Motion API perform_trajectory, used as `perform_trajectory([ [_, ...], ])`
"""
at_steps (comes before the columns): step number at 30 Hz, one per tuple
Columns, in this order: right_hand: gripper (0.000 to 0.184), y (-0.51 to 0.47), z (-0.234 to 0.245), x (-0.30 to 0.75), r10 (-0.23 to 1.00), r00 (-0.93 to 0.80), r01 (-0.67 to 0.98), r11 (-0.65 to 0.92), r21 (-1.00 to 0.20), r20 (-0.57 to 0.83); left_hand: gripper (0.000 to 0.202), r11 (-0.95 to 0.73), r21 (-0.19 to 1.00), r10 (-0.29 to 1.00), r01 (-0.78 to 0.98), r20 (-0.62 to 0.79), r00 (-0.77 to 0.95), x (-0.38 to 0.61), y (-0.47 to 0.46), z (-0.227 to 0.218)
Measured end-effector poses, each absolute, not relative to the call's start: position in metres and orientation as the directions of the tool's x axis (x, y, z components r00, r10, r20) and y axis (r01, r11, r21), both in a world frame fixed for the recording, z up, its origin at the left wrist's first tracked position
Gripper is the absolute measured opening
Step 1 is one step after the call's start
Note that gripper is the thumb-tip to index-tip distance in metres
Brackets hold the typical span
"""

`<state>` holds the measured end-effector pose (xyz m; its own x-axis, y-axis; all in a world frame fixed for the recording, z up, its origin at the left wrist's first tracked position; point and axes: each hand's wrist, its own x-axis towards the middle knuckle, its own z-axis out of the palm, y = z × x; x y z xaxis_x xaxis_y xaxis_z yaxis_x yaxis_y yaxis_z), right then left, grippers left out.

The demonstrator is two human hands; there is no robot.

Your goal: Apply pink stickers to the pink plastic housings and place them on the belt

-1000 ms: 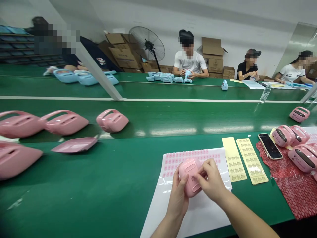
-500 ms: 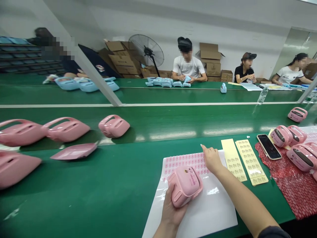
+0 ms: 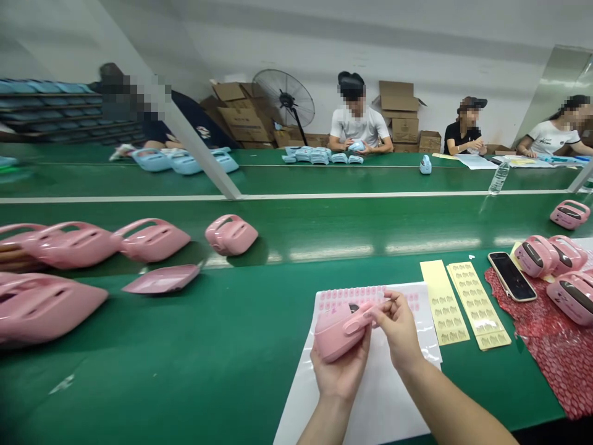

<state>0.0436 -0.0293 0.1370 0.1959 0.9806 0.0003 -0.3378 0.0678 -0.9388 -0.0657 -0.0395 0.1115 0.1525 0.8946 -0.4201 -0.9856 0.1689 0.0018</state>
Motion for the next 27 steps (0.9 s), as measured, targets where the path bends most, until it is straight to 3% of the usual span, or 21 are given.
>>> perform_trajectory([
  [2,0.037,-0.040,0.146,0.034,0.981,0.185,-0.389,0.025,-0.921,-0.052,0.040,0.157,-0.023,0.898,-0.987,-0.413,0.152,-0.060,-0.039,0.115],
  [6,0.037,-0.042,0.148,0.029,0.982,0.174,-0.337,-0.005,-0.941,-0.067,0.043,0.139,-0.087,0.866,-0.986,-0.472,0.164,-0.051,-0.042,0.127],
  [12,0.033,-0.040,0.137,0.030,0.991,0.129,-0.214,0.011,-0.977,-0.017,0.047,0.107,-0.037,0.790,-0.994,-0.604,0.107,-0.045,-0.044,0.147],
  [23,0.027,-0.039,0.138,0.034,0.990,0.136,-0.094,0.055,-0.994,0.042,0.052,0.128,-0.065,0.817,-0.990,-0.560,0.142,-0.044,-0.045,0.141],
  [27,0.021,-0.042,0.135,0.030,0.970,0.199,0.089,0.124,-0.988,0.139,0.052,0.124,-0.058,0.811,-0.991,-0.569,0.135,-0.044,-0.045,0.141],
])
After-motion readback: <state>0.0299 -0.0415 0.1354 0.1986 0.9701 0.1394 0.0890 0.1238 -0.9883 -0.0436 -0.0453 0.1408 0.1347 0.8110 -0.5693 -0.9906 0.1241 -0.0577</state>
